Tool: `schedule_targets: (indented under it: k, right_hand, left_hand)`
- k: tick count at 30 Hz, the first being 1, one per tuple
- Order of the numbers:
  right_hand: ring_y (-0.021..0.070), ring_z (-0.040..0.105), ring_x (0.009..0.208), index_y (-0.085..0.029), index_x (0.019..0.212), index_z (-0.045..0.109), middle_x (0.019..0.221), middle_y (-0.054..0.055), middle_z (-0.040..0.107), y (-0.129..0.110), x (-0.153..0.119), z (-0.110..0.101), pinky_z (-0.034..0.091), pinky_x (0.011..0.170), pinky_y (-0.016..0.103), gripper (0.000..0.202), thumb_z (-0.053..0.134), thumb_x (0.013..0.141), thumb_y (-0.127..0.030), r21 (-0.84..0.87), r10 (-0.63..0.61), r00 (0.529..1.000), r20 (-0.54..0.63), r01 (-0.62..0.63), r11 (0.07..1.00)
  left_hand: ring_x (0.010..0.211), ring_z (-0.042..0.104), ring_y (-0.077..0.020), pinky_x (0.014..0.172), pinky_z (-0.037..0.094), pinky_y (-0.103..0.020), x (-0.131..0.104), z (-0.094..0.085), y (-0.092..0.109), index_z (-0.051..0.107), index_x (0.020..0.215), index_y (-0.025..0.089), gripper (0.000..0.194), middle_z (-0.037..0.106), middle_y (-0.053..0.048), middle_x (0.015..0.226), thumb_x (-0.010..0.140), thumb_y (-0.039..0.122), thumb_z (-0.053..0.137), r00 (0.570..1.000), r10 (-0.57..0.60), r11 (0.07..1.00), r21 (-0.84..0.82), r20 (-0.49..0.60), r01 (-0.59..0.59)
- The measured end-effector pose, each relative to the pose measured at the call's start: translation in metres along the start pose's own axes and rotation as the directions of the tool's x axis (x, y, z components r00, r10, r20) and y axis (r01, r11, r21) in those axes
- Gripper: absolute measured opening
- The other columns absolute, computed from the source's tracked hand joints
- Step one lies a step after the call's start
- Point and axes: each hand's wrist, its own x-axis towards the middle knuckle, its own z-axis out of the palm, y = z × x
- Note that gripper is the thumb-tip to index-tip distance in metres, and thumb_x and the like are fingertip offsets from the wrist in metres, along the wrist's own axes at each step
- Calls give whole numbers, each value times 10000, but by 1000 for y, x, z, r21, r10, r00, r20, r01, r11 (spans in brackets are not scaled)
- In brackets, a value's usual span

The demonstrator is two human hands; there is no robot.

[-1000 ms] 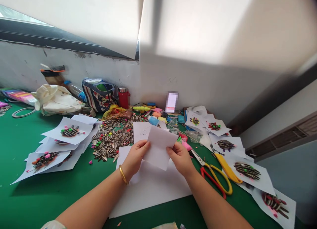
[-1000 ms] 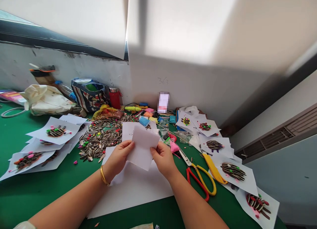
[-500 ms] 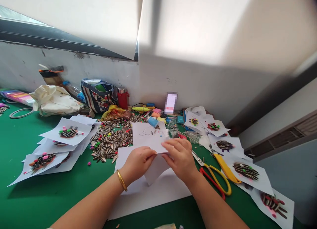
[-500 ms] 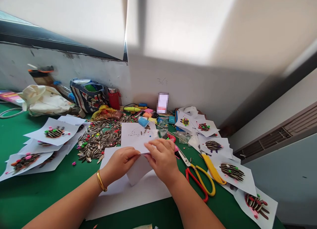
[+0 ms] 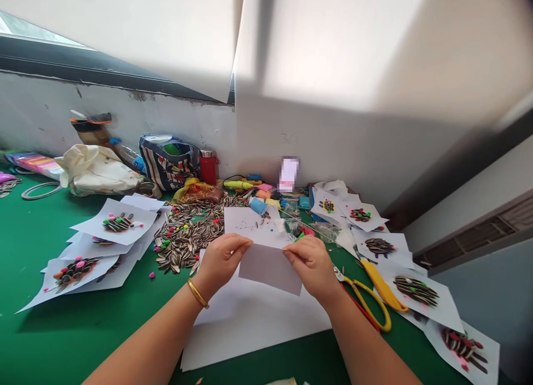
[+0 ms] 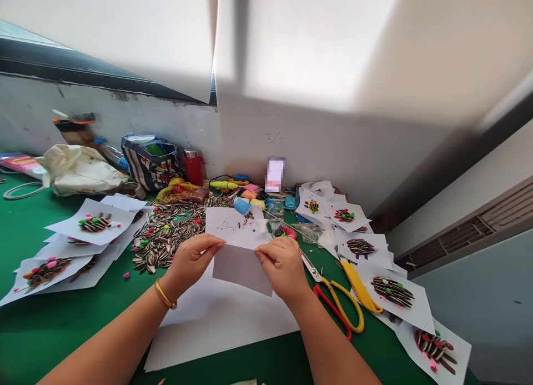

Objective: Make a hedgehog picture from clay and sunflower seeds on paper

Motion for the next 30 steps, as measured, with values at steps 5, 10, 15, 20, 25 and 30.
schedule_targets:
  k: [5,10,15,20,25,30]
  right_hand:
    - [220,614,816,-250,831,743,814,44,702,10,-1,7,443,798,371,166,605,897,-315,199,183,982,-36,-173,965]
    - [229,618,856,-245,843,750,858,52,708,11,-1,16,459,770,352,174,608,890,-334,285,233,971,61,-241,928]
    - [228,611,875,-264,882,751,874,31,734,-2,-2,18,398,833,385,104,650,861,-246,41,93,990,106,-97,994]
    - [197,587,838,-241,813,689,792,12,701,-24,-4,18,351,843,376,120,605,890,-202,-1,-59,991,121,60,998]
    - [180,572,831,-234,799,656,776,-1,672,-34,-5,20,345,827,356,124,585,879,-170,16,-95,986,140,94,995]
    - [174,561,791,-219,715,618,725,-6,642,-22,-1,15,352,820,350,147,573,816,-122,5,-71,990,126,71,997]
  left_hand:
    - [886,645,-224,812,498,-332,0,5,-1,731,1012,225,264,716,-74,952,841,419,678,956,-258,896,-406,-139,182]
    - [787,620,-201,674,484,-282,-2,16,6,722,995,203,369,698,-63,914,721,443,784,925,-370,726,-596,83,343]
    - [753,597,-191,701,457,-288,-5,19,14,711,773,203,170,682,-39,785,819,365,686,972,-235,913,-345,-2,219]
    - [769,597,-179,715,455,-288,-10,16,29,677,834,221,116,672,-34,827,887,252,579,986,-26,991,-127,165,48]
    - [757,599,-179,692,452,-288,-12,14,33,671,845,225,107,680,-36,819,887,284,593,974,12,997,-72,226,4]
    - [741,604,-184,684,449,-284,-5,4,24,674,791,229,122,679,-26,781,872,275,595,992,-28,998,-44,121,33]
